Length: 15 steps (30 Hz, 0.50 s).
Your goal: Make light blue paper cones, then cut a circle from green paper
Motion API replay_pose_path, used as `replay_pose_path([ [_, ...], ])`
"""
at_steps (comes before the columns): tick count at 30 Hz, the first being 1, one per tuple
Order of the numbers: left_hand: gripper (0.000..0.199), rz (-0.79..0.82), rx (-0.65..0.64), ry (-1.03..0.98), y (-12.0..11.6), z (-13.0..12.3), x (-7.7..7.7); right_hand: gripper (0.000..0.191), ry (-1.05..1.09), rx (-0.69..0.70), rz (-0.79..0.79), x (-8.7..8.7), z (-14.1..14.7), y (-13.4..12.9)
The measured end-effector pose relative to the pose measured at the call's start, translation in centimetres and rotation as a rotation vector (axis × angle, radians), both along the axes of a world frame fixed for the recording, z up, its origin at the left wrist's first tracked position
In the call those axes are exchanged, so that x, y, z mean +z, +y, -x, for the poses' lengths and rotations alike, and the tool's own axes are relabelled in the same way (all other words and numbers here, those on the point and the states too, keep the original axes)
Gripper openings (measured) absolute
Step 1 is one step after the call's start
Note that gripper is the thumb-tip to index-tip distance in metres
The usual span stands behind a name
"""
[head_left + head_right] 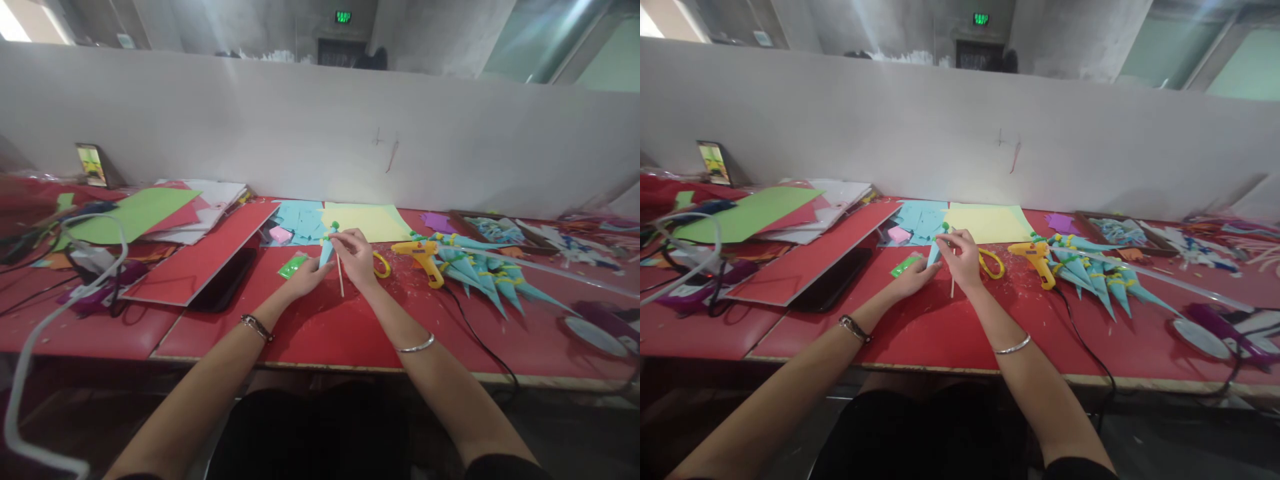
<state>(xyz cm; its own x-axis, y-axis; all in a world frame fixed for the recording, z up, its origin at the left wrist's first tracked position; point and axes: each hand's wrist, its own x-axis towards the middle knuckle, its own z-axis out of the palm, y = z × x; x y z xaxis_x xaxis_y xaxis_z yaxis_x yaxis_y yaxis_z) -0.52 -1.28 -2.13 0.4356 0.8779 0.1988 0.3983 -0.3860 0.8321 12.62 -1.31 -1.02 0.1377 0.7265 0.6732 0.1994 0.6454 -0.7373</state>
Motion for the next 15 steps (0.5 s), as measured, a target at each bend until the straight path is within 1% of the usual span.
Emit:
replay_pose_path([
  [6, 0.034, -0.064, -0.008, 0.033, 0.28, 0.03, -0.32, 0.012, 0.046, 0.046, 0.026, 0.01, 0.05, -0.03],
  [12, 0.034, -0.136, 0.002, 0.098, 0.42, 0.19, -0.55, 0.006, 0.023, 0.007, 0.045, 0.20, 0.11, -0.17],
  [15, 0.033, -0.133, 0.012, 0.099, 0.45, 0.20, -0.62, 0.006, 0.027, 0.007, 0.046, 0.26, 0.13, -0.22],
])
